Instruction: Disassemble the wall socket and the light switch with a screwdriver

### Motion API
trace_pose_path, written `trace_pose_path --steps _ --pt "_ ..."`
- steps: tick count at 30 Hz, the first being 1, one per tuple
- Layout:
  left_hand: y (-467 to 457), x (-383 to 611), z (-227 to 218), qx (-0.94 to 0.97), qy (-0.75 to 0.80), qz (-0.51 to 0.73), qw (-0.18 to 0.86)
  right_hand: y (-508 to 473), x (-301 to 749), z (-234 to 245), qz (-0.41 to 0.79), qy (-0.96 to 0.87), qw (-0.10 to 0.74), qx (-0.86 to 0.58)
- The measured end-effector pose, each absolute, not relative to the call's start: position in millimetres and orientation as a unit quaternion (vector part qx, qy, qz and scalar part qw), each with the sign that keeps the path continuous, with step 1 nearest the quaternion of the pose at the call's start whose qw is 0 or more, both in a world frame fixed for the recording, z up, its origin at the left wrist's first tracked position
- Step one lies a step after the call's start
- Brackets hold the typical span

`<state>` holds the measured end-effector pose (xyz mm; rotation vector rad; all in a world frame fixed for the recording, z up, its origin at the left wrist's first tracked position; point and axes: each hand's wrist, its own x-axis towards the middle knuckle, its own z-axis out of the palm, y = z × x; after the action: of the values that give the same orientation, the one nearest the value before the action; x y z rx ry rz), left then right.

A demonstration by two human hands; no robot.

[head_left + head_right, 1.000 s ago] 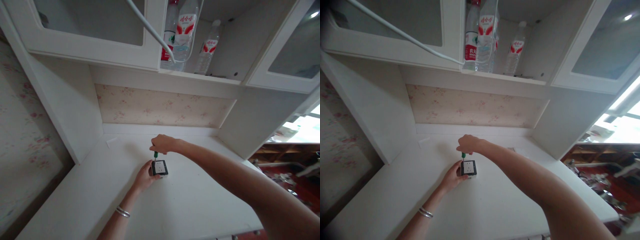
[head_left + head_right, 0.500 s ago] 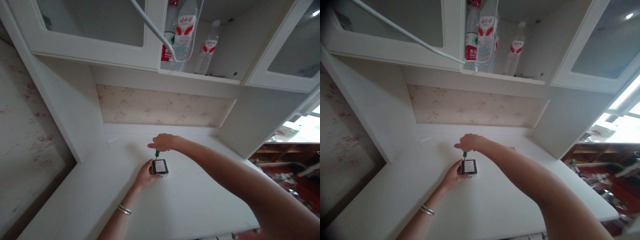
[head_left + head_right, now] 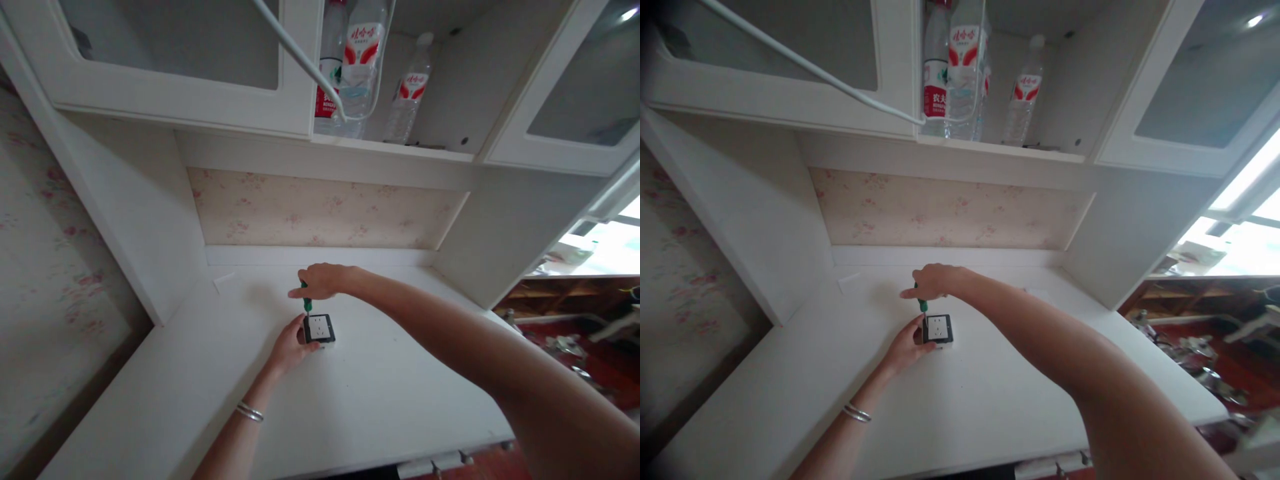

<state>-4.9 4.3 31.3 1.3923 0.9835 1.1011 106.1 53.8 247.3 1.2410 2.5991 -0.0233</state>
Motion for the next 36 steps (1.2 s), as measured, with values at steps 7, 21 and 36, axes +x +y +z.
trace_pose_path --steps 7,21,36 --pt "4 -6 30 0.583 0.426 0.47 0.507 50 99 260 -0.017 0.899 0.192 0.394" --pt "4 -5 30 0.61 0.415 0.451 0.502 53 93 253 -0.02 0.912 0.198 0.358" --pt "5 -7 27 0.622 0.416 0.445 0.492 62 98 249 -0.045 0.938 0.164 0.301"
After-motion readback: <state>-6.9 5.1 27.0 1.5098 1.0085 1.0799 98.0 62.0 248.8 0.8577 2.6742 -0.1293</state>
